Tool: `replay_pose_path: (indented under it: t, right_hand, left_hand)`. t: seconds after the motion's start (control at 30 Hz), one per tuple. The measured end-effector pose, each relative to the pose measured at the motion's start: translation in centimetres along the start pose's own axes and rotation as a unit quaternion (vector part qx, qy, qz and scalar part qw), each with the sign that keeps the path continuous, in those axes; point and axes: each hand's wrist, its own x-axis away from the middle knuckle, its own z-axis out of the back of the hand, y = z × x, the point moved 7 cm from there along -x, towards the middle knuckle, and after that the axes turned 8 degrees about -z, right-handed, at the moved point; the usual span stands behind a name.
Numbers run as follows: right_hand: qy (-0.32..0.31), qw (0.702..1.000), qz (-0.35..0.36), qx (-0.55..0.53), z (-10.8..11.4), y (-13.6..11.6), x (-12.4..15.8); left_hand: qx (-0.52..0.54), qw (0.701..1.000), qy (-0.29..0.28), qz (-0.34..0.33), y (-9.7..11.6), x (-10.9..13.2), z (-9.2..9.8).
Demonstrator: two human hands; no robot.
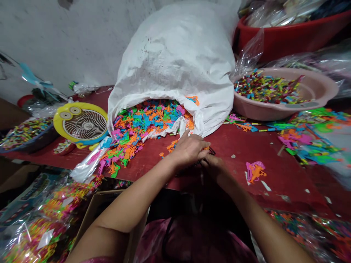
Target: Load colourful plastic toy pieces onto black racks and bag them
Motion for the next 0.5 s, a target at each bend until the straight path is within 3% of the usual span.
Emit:
replay_pose_path:
  t: [0.07, 0.23, 0.4, 0.5]
  right_hand:
    - [-0.020, 1.000, 0.016, 0.001, -0.1, -0.3, 0.3]
    - [-0.002, 0.997, 0.057, -0.054, 0.8, -1.6, 0.9]
    - [0.018, 0.993, 0.074, -0.088, 1.1, -2.3, 1.1]
    - [0.027, 0.993, 0.066, -0.092, 1.1, -2.4, 1.3]
  left_hand:
    - [0.009, 1.000, 0.006, 0.009, -0.1, 0.2, -0.1]
    - [0.032, 0.999, 0.028, 0.034, -0.5, 0.6, -0.2]
    - [0.094, 0.988, 0.126, 0.009, -1.0, 1.2, 0.6]
    - [0.101, 0.981, 0.162, 0.038, -1.6, 1.5, 0.9]
